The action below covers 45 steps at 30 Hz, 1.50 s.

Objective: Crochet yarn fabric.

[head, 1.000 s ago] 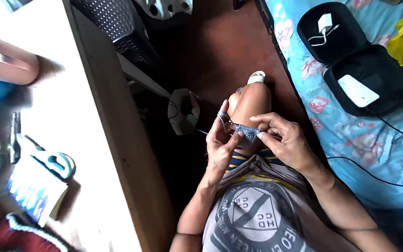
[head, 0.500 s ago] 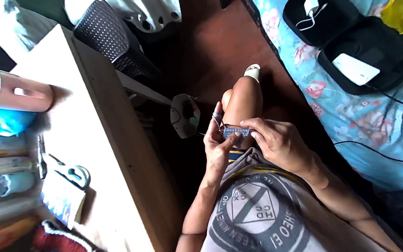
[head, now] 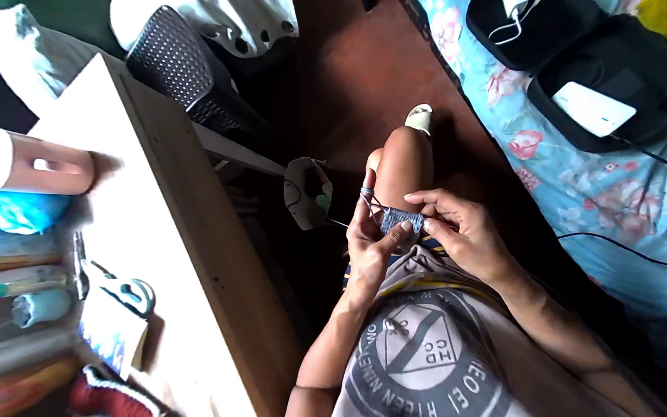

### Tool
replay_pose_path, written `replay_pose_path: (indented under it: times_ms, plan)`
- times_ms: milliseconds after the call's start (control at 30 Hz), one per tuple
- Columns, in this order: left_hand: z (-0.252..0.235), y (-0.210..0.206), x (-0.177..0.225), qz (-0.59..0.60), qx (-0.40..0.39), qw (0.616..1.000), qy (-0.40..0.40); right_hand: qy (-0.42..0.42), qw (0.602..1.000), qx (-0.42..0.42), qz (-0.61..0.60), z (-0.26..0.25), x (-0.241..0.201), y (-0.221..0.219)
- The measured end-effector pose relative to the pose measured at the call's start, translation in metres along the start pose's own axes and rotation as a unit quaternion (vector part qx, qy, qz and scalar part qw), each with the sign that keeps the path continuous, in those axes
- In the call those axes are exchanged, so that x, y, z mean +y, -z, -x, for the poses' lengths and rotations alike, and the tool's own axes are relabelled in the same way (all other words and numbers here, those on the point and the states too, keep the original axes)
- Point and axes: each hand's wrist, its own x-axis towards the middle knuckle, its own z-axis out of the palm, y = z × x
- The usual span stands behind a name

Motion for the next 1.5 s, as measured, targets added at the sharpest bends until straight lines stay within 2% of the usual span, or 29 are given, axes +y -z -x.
replay_pose_path:
  times_ms: [67, 167, 467, 633, 700, 767, 800, 867, 900, 967, 1000, 1033, 1100, 1233, 1367, 1500]
  plan:
    - [-0.002, 0.002, -0.001, -0.027, -0.003, 1.0, 0.012, 0.066, 0.99, 0.0, 0.124, 0.0, 0.004, 0.001]
    - [-0.003, 0.005, 0.0, -0.038, -0.004, 0.999, -0.011, 0.105, 0.978, 0.022, 0.176, -0.001, 0.008, 0.002]
    - [-0.002, 0.008, 0.005, -0.087, 0.064, 0.989, -0.104, 0.079, 0.988, 0.012, 0.131, 0.002, 0.011, -0.005]
    - [-0.002, 0.009, 0.005, -0.087, 0.054, 0.99, -0.1, 0.01, 0.999, 0.016, 0.033, 0.004, 0.009, -0.011]
    - [-0.003, 0.009, 0.003, -0.073, 0.055, 0.991, -0.103, 0.028, 0.999, 0.022, 0.035, 0.005, 0.008, -0.014]
    - [-0.003, 0.009, -0.005, -0.098, 0.06, 0.982, -0.151, 0.101, 0.983, 0.053, 0.141, 0.005, 0.008, -0.02]
    - [-0.004, 0.01, -0.011, -0.128, 0.061, 0.969, -0.202, 0.131, 0.972, 0.07, 0.183, 0.005, 0.007, -0.022]
    - [-0.004, 0.011, -0.023, -0.181, 0.062, 0.935, -0.298, 0.129, 0.969, 0.082, 0.196, 0.005, 0.003, -0.024]
    - [-0.004, 0.01, -0.026, -0.183, 0.061, 0.929, -0.316, 0.096, 0.98, 0.077, 0.153, 0.004, 0.002, -0.023]
    - [-0.001, 0.007, -0.023, -0.134, 0.061, 0.942, -0.3, 0.023, 0.998, 0.055, -0.004, 0.003, 0.001, -0.02]
    - [0.0, 0.006, -0.018, -0.094, 0.061, 0.955, -0.275, 0.007, 0.997, 0.052, -0.056, 0.003, 0.002, -0.018]
    - [0.0, 0.006, -0.013, -0.049, 0.062, 0.966, -0.246, 0.021, 0.997, 0.057, -0.054, 0.003, 0.004, -0.018]
    - [-0.002, 0.008, -0.005, 0.017, 0.061, 0.977, -0.203, 0.095, 0.991, 0.087, 0.032, 0.006, 0.012, -0.018]
    - [-0.004, 0.013, -0.001, 0.039, 0.043, 0.985, -0.162, 0.195, 0.951, 0.134, 0.199, 0.007, 0.016, -0.016]
    - [-0.004, 0.018, 0.003, 0.048, 0.035, 0.988, -0.141, 0.227, 0.922, 0.14, 0.279, 0.007, 0.014, -0.014]
    - [-0.005, 0.023, 0.003, 0.064, 0.028, 0.987, -0.142, 0.228, 0.915, 0.126, 0.308, 0.008, 0.012, -0.012]
